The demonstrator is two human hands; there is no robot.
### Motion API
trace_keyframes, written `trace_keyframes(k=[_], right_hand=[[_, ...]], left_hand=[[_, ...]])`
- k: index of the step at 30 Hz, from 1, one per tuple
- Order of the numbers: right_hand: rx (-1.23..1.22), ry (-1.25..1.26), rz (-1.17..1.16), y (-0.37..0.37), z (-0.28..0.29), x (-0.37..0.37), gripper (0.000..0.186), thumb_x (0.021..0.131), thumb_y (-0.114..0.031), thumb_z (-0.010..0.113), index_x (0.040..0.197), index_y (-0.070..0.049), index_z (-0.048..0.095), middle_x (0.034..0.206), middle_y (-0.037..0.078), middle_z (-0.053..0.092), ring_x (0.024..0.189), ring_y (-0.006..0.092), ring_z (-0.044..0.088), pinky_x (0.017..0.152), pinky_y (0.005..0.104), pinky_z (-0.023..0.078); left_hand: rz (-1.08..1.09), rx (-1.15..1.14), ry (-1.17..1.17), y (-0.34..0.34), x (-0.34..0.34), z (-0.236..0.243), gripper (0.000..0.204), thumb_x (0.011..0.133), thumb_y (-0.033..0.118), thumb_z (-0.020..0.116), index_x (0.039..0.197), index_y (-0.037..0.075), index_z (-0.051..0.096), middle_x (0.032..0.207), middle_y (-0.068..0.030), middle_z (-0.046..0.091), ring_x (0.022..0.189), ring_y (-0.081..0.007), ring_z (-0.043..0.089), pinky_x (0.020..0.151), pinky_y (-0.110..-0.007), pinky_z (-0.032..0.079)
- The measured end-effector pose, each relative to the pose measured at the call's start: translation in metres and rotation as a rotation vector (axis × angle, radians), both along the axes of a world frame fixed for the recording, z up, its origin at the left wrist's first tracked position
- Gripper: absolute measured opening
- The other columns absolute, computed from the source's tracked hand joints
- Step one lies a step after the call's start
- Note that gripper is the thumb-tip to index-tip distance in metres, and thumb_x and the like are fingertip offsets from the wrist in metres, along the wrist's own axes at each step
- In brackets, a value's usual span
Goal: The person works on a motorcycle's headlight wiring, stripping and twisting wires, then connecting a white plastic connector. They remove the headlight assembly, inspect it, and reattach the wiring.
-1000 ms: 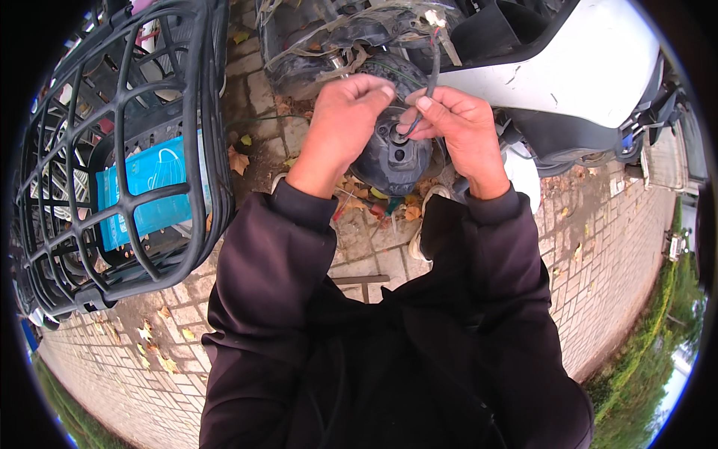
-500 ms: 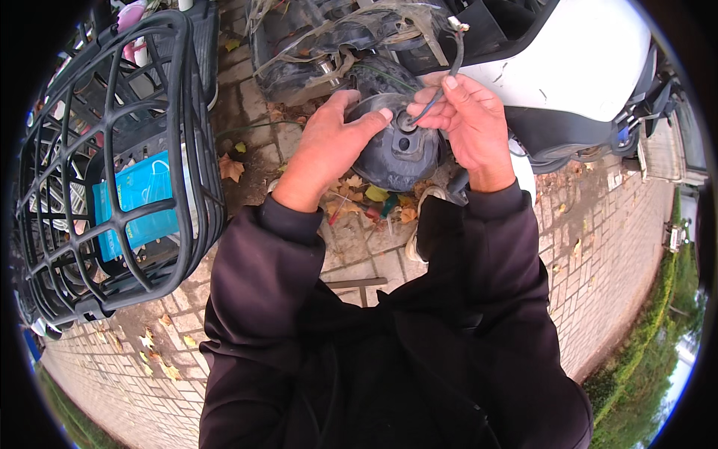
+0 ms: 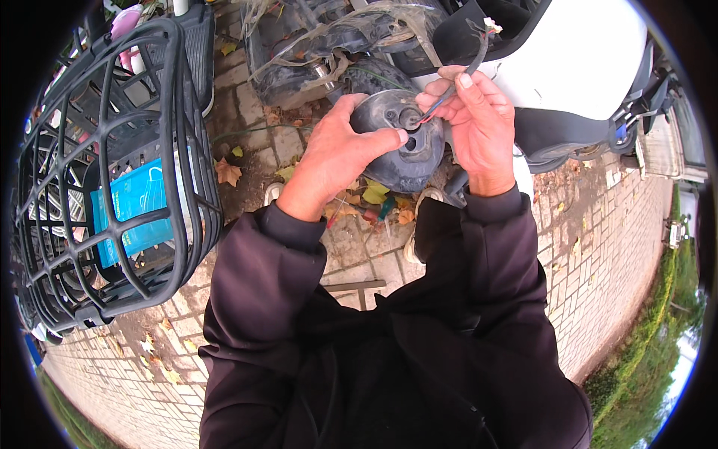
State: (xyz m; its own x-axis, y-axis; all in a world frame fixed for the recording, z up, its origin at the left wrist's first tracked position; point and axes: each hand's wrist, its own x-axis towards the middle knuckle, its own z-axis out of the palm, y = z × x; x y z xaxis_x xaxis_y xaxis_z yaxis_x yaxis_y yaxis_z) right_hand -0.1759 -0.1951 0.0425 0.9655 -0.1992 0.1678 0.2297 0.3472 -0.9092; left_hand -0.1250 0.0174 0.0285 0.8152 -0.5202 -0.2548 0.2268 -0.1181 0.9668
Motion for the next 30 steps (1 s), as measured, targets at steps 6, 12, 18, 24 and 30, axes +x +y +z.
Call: trace_keyframes(k=[6,12,18,24,30], right_hand=[[-0.153,0.021,-0.125,0.000,0.000,0.002,0.029,0.104,-0.017,0.064,0.119,0.007,0.068,0.107,0.018,0.074,0.098,0.0318,0.075,0.089,0.0402,0.059],[-0.310,0.026,-0.115,0.010,-0.002,0.004,0.030,0.101,-0.013,0.067,0.122,0.007,0.068,0.120,0.015,0.073,0.110,0.0237,0.070,0.099,0.0362,0.053],[-0.340,0.089,-0.078,0.014,0.001,0.002,0.035,0.101,-0.017,0.067,0.128,0.006,0.066,0.125,0.011,0.070,0.114,0.0152,0.064,0.102,0.0296,0.048],[-0.078,0.237,0.025,0.010,-0.002,0.002,0.045,0.102,-0.029,0.068,0.135,0.002,0.062,0.122,0.006,0.069,0.111,0.0128,0.063,0.099,0.0286,0.049],[0.005,0.252,0.085,0.005,-0.002,0.001,0.047,0.102,-0.027,0.067,0.138,0.002,0.060,0.124,0.007,0.068,0.114,0.0142,0.063,0.101,0.0304,0.049]], left_hand=[[0.074,0.025,-0.104,0.002,0.002,0.002,0.073,0.075,0.030,0.086,0.132,-0.007,0.059,0.114,-0.0163,0.071,0.103,-0.0229,0.069,0.093,-0.035,0.054],[0.098,-0.028,-0.095,0.004,0.004,0.005,0.066,0.080,0.027,0.084,0.132,-0.006,0.059,0.116,-0.0137,0.069,0.105,-0.0203,0.066,0.093,-0.034,0.053],[0.098,-0.234,0.138,0.010,0.006,0.014,0.060,0.087,0.029,0.076,0.136,-0.001,0.059,0.121,-0.0100,0.067,0.110,-0.0179,0.064,0.093,-0.035,0.051],[0.138,-0.307,0.248,0.012,0.009,0.018,0.059,0.087,0.031,0.076,0.132,-0.003,0.060,0.117,-0.0117,0.068,0.106,-0.0191,0.065,0.091,-0.033,0.052],[0.132,-0.340,0.291,0.011,0.011,0.016,0.057,0.091,0.033,0.071,0.138,0.003,0.058,0.123,-0.0077,0.066,0.113,-0.0188,0.063,0.093,-0.038,0.052]])
